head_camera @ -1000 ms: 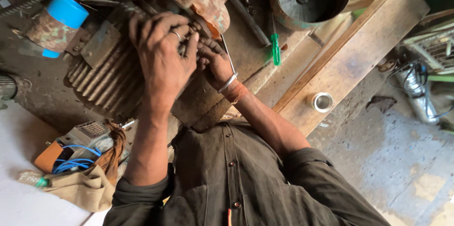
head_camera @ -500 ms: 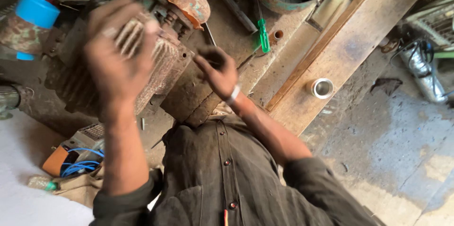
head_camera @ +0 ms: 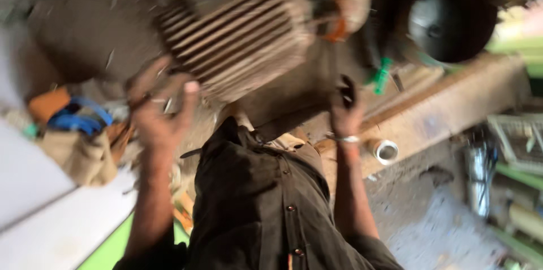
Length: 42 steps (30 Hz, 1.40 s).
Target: The person works on a rusty electric motor pump unit on a workshop bench. They hold the pump steady while loosening and tightening bolts with a spanner, reposition the unit, tap parts with a hammer, and use a screwdriver on the housing, working around the pump body and mounting flange.
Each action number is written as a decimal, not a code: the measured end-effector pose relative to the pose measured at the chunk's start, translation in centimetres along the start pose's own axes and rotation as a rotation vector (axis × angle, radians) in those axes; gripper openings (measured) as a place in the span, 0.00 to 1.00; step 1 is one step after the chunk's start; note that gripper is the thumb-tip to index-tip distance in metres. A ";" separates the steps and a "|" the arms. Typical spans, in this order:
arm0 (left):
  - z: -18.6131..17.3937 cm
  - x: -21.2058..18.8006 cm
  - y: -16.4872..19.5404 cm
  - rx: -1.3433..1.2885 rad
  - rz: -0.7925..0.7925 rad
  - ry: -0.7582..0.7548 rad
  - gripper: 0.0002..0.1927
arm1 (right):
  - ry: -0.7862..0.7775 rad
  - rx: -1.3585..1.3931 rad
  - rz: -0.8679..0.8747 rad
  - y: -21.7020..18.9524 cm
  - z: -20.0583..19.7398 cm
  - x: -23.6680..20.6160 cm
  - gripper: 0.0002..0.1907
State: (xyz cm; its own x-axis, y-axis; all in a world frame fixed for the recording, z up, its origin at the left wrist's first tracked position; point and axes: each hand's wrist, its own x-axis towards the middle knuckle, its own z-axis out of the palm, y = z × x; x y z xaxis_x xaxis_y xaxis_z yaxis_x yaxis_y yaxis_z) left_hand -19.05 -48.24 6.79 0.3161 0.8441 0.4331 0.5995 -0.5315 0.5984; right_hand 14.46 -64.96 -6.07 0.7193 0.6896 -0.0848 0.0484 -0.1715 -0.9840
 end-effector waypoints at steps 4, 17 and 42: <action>1.8 -0.9 -2.7 -0.206 0.064 0.063 0.10 | -0.015 0.578 0.406 0.3 -0.2 -1.3 0.13; -1.5 3.3 -8.2 -0.336 0.369 -0.264 0.14 | -0.018 -0.024 -0.110 -7.7 10.2 -21.5 0.13; -1.8 10.2 -9.8 -0.459 0.794 -0.518 0.18 | 0.164 -0.725 -0.226 -17.8 17.8 -23.2 0.15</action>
State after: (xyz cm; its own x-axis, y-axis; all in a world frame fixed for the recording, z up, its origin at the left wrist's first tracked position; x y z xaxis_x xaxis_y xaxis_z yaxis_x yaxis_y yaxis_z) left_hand -23.01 -34.55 6.51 0.8364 0.1109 0.5368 -0.2197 -0.8293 0.5138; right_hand -15.45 -65.34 10.58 0.7287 0.6593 0.1853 0.6066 -0.4957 -0.6216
